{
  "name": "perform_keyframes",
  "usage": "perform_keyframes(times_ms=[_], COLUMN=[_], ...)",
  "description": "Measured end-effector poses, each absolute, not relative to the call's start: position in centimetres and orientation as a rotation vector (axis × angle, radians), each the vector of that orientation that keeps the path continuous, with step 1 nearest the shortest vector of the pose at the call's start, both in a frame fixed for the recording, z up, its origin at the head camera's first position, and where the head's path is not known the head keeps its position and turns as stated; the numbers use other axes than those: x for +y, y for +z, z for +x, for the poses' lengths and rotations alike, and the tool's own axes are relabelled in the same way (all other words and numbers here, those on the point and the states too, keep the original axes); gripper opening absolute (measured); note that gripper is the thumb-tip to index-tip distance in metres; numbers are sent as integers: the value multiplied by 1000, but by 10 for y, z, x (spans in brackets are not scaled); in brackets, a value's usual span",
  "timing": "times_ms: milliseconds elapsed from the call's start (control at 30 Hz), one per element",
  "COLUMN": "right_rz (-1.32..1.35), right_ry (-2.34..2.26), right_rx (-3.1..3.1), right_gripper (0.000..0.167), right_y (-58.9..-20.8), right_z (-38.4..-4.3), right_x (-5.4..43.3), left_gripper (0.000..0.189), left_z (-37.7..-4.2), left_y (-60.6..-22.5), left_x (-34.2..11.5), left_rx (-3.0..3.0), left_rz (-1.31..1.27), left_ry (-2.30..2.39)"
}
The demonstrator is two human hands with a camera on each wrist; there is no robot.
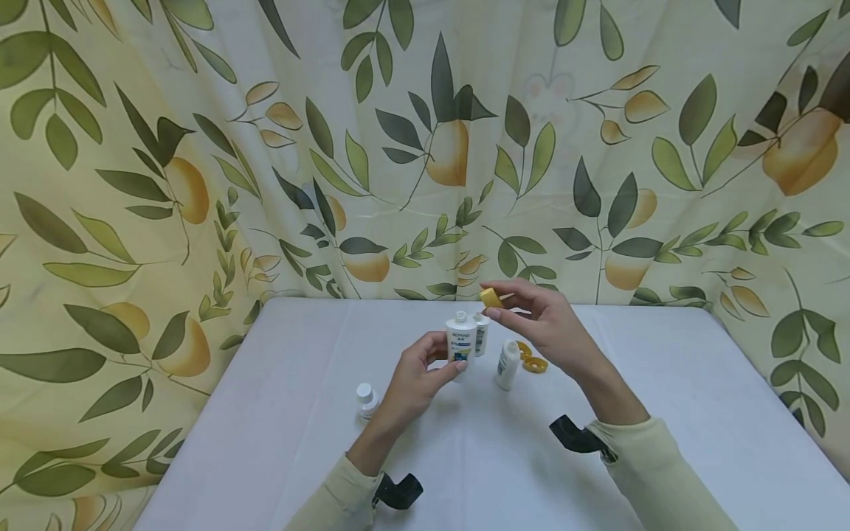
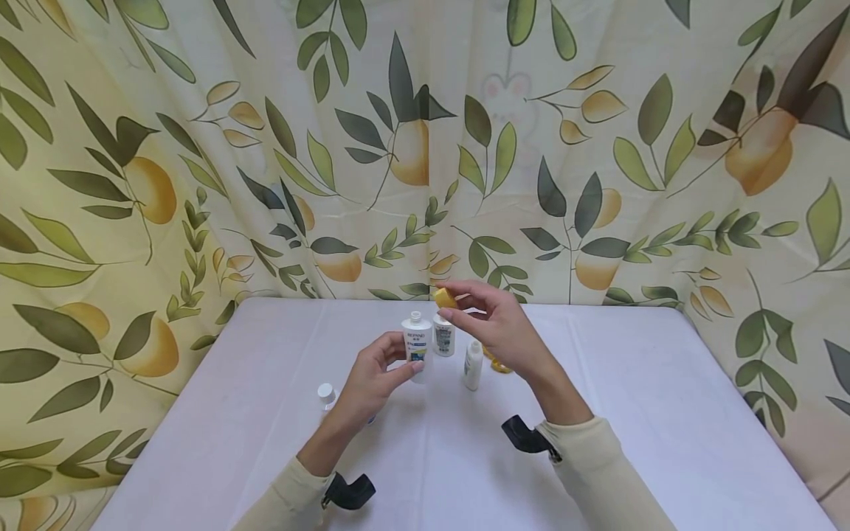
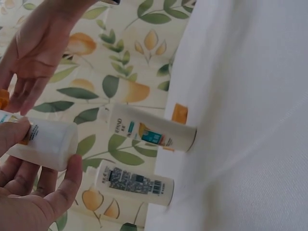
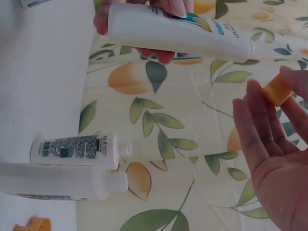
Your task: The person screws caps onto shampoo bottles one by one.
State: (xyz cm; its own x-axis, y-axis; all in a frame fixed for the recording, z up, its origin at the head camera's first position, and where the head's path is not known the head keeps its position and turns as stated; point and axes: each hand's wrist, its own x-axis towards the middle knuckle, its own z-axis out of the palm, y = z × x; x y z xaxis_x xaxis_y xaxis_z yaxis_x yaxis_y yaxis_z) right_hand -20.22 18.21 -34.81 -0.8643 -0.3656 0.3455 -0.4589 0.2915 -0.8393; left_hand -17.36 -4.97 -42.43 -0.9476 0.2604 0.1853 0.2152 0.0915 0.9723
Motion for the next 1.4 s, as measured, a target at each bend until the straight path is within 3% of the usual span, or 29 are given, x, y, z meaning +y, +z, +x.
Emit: perform_keyframes(times_ms=[1400], right_rz=[874], right_ry=[1446], right_rx=[-2545], right_gripper=[31], right_y=[-344], right_z=[-202], right_x=[160], left_gripper=[38], left_z=[-176], left_y=[-424], left_x=[-49], left_rx=[2358], left_rz=[570], left_ry=[2011])
